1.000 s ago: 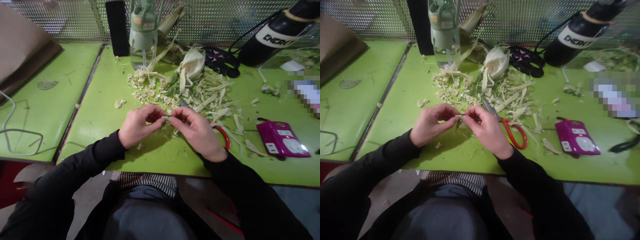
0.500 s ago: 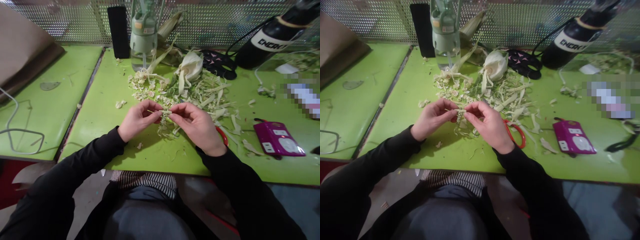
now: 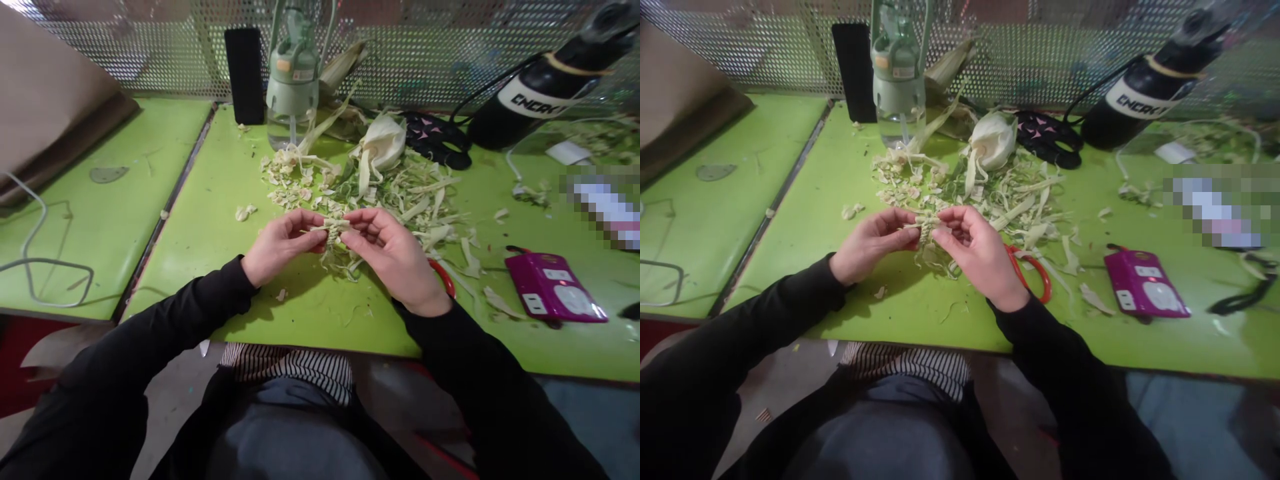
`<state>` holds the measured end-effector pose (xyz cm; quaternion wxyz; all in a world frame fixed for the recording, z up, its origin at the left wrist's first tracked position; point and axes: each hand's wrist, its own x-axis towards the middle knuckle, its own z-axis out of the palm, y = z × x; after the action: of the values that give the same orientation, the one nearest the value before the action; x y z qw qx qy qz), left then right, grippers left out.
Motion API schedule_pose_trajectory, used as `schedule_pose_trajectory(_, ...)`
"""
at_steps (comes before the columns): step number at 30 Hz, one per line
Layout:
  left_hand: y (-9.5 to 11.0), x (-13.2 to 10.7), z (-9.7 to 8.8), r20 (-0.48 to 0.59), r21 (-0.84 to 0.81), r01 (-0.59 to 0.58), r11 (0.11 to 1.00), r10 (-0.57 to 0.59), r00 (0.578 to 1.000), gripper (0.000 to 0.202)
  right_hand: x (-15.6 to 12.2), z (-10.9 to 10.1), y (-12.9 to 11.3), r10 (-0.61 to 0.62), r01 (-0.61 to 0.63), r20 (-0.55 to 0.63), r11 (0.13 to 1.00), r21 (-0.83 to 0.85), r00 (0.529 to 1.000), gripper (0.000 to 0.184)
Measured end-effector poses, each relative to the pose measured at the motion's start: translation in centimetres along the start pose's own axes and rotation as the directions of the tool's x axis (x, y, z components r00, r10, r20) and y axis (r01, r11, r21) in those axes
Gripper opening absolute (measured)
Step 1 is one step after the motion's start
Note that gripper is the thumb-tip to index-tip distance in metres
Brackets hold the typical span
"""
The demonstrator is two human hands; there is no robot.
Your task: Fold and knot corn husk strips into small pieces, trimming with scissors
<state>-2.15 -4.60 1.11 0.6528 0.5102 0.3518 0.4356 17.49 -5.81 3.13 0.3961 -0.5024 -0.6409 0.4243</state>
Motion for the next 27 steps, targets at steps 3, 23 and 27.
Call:
schedule_pose_trajectory(3, 0.19, -0.09, 0.15, -0.033, -0.087, 0.025, 0.996, -0.028, 0.999, 0.017, 0.15, -0.02, 0.26, 0.015, -0.015, 0.009, 1.0, 0.016, 1.0, 0.027)
schedule_pose_trajectory(23, -0.16, 0.39, -0.06, -0.014, -0.155, 0.047, 0.987, -0.05, 0.999, 0.027, -0.01, 0.15, -0.22, -0.048, 0.048, -0.005, 0.999, 0.014, 0.999, 0.017)
schedule_pose_trajectory(27, -0.24, 0.25, 0.07, -0.056, -0.206, 0.116, 0.972, -0.13, 0.99, 0.025, -0.09, 0.15, -0.19, -0.06, 0.061, -0.016, 0.997, 0.045, 0.998, 0.021)
